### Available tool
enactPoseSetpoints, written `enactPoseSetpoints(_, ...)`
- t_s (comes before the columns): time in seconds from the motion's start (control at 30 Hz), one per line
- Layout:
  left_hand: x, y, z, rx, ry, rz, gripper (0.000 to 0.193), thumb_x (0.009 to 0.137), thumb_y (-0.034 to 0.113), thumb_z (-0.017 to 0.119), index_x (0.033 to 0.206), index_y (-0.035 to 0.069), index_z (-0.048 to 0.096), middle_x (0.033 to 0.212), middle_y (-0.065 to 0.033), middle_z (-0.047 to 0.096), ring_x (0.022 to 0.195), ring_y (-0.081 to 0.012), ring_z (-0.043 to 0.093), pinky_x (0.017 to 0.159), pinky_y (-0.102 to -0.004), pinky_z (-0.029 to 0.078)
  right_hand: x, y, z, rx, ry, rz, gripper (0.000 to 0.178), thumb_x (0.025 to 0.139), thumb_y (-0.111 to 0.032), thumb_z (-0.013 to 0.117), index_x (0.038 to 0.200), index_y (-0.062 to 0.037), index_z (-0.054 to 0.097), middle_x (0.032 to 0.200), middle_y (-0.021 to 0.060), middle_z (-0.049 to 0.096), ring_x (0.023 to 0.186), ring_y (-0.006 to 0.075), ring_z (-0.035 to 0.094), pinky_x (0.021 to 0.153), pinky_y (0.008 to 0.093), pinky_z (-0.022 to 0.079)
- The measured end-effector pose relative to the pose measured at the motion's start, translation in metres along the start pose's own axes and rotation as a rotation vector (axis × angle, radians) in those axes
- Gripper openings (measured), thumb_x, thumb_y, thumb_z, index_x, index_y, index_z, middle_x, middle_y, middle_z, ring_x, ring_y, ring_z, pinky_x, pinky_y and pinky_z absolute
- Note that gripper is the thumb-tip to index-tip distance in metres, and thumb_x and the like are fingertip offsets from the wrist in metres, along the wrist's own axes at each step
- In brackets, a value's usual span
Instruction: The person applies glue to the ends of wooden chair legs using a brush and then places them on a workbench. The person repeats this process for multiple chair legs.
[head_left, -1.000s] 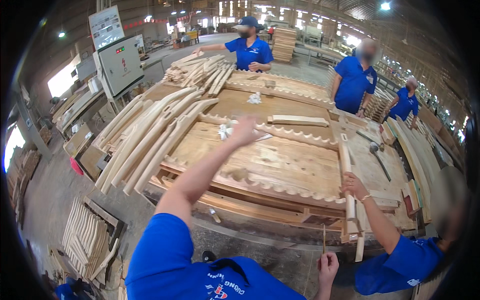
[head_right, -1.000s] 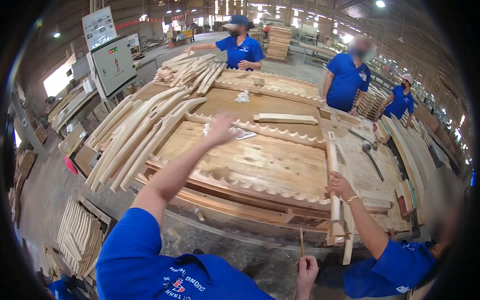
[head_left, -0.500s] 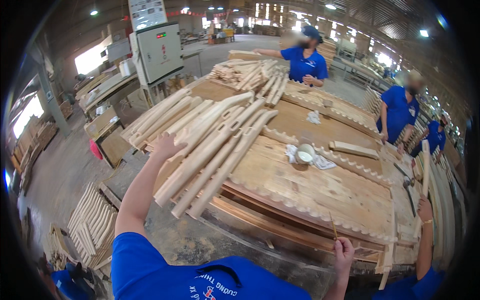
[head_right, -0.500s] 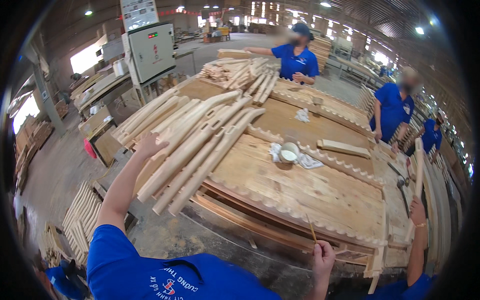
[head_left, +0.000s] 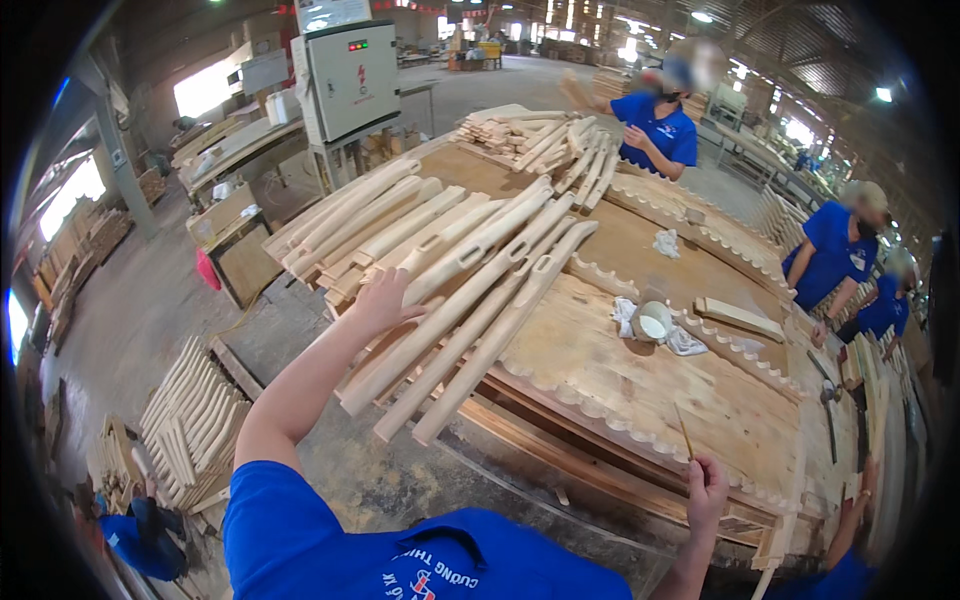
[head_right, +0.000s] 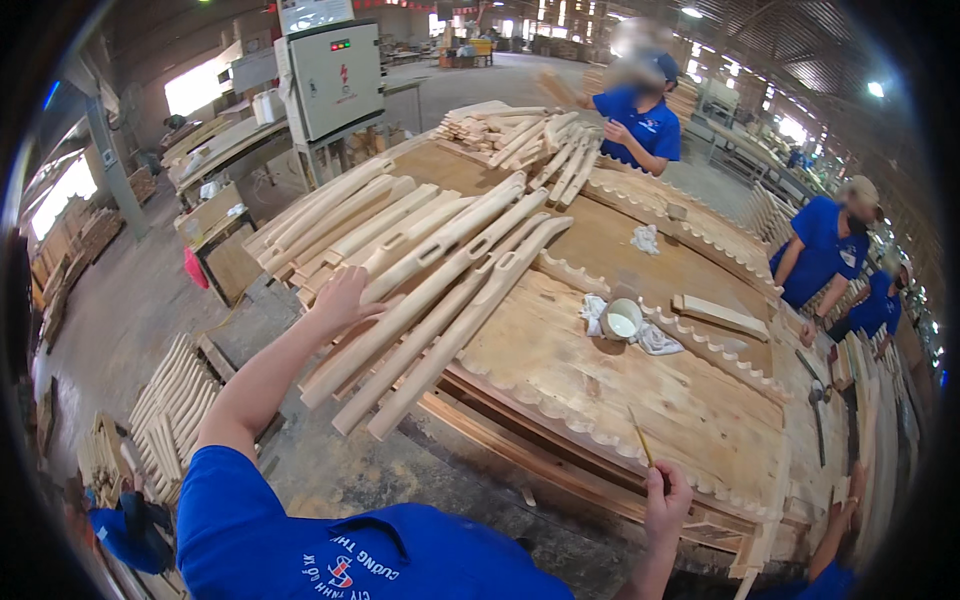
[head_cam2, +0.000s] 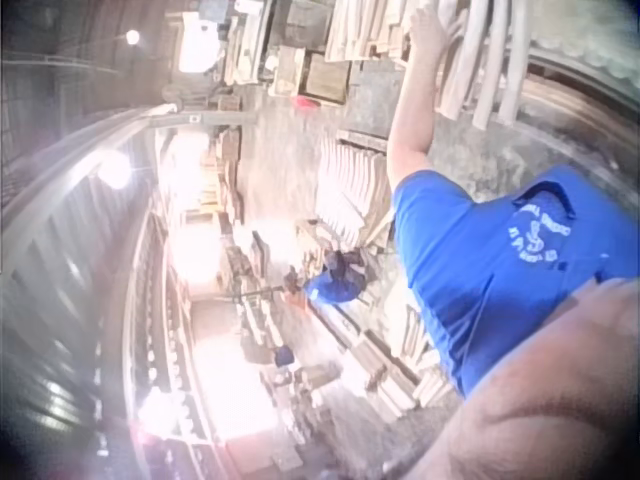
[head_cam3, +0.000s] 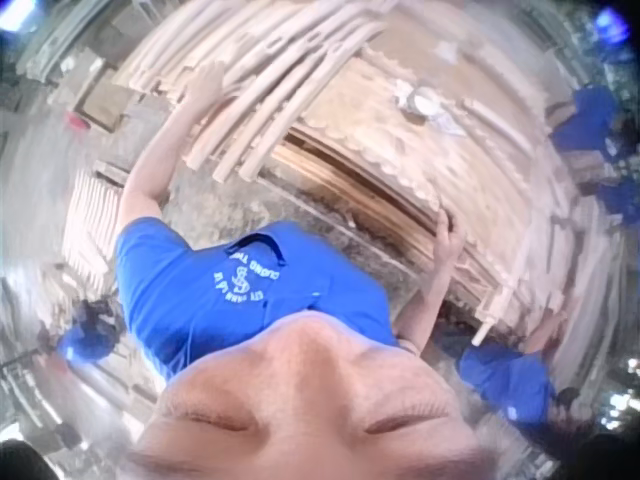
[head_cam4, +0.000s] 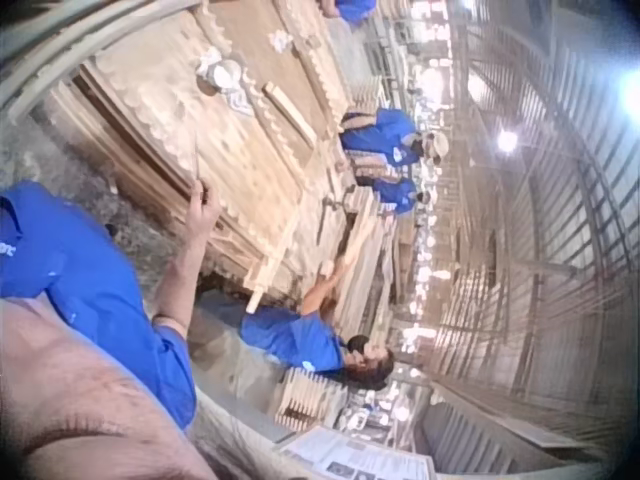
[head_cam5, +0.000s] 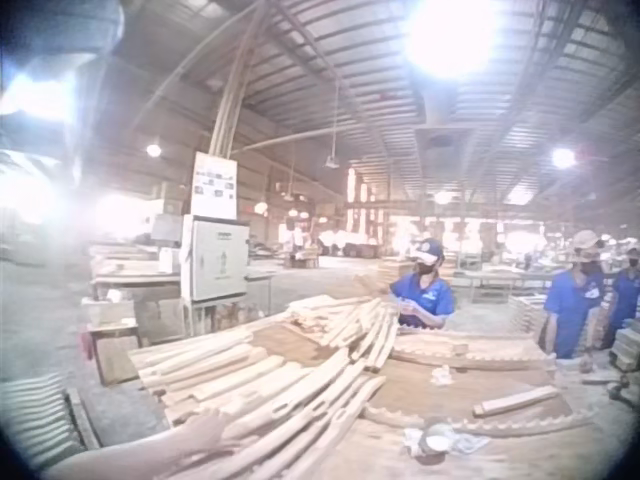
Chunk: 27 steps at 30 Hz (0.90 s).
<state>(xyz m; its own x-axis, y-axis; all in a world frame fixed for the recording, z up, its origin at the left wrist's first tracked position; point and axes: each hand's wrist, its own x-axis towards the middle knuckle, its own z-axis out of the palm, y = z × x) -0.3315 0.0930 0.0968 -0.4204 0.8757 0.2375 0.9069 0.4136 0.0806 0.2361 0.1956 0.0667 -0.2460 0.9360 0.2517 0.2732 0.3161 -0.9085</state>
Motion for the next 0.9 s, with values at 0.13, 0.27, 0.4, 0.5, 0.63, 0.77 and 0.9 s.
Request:
enactPoseSetpoints(0.13, 0.031, -0.057, -0.028, -0.196, -0.211, -0.28, 0.052, 0.08, 0.052, 0.057, 0.106, 0.007, 0.058, 0.124, -0.0181, 0.051, 0.107, -0.0342, 0.053, 0.087, -0.0428, 0.045, -0.006, 0.012, -0.002, 0.14, 0.012, 0.056, 0.009, 0.088, -0.009, 0.055, 0.09, -0.0005, 0.057, 0.071, -0.0013, 0.052, 0.064, 0.0056, 0.047, 0.058, 0.02, 0.039)
enactPoseSetpoints(0.27, 0.054, -0.111, -0.024, 0.301, 0.115, -0.507, 0.043, 0.082, 0.041, 0.056, 0.108, 0.007, 0.058, 0.123, -0.0135, 0.053, 0.108, -0.0337, 0.053, 0.089, -0.046, 0.044, -0.031, -0.002, -0.007, 0.024, 0.076, 0.089, 0.009, 0.088, -0.009, 0.055, 0.086, -0.0014, 0.057, 0.069, -0.0014, 0.051, 0.062, 0.0062, 0.046, 0.057, 0.0203, 0.038)
enactPoseSetpoints(0.4, 0.073, -0.146, -0.026, 0.188, -0.074, -0.76, 0.07, 0.082, 0.053, 0.05, 0.136, 0.011, 0.037, 0.13, -0.0191, 0.048, 0.12, -0.0351, 0.047, 0.098, -0.0486, 0.038, -0.047, -0.033, -0.012, -0.275, 0.209, 0.116, 0.013, 0.085, -0.012, 0.057, 0.081, 0.0002, 0.058, 0.066, 0.001, 0.051, 0.062, 0.0095, 0.048, 0.057, 0.0257, 0.04)
enactPoseSetpoints(0.5, 0.077, -0.175, -0.028, 0.06, -0.147, -0.871, 0.075, 0.081, 0.049, 0.049, 0.143, 0.015, 0.024, 0.143, -0.0131, 0.033, 0.13, -0.0305, 0.034, 0.105, -0.0503, 0.028, -0.036, -0.04, -0.029, -0.366, 0.223, 0.135, 0.015, 0.087, -0.012, 0.056, 0.091, 0.0014, 0.061, 0.067, 0.0051, 0.056, 0.062, 0.0102, 0.052, 0.058, 0.0255, 0.042)
enactPoseSetpoints(0.63, 0.1, -0.178, -0.017, 0.325, -0.112, -0.685, 0.068, 0.076, 0.039, 0.057, 0.134, 0.009, 0.04, 0.135, -0.0151, 0.043, 0.125, -0.0315, 0.04, 0.101, -0.0474, 0.035, 0.023, -0.07, -0.034, -0.934, 0.206, -0.005, 0.018, 0.083, -0.02, 0.056, 0.086, -0.004, 0.064, 0.079, 0.0135, 0.064, 0.076, 0.0308, 0.061, 0.065, 0.0404, 0.047)
enactPoseSetpoints(0.77, 0.111, -0.165, -0.015, 0.221, 0.113, -0.68, 0.056, 0.072, 0.034, 0.067, 0.114, 0.001, 0.055, 0.108, -0.0186, 0.057, 0.091, -0.0291, 0.062, 0.075, -0.0406, 0.052, 0.114, -0.085, -0.006, -1.241, 0.119, -0.159, 0.013, 0.081, -0.018, 0.055, 0.08, -0.0079, 0.064, 0.08, 0.0111, 0.064, 0.081, 0.0287, 0.062, 0.068, 0.0396, 0.048)
enactPoseSetpoints(0.9, 0.088, -0.157, -0.041, -0.435, 0.082, -0.634, 0.051, 0.073, 0.03, 0.067, 0.111, 0.0, 0.053, 0.082, -0.0091, 0.057, 0.059, -0.0186, 0.058, 0.05, -0.0326, 0.049, 0.192, -0.08, 0.038, -1.465, -0.018, -0.289, 0.013, 0.078, -0.017, 0.058, 0.085, -0.0126, 0.068, 0.088, 0.0077, 0.067, 0.09, 0.0245, 0.062, 0.073, 0.0399, 0.045)
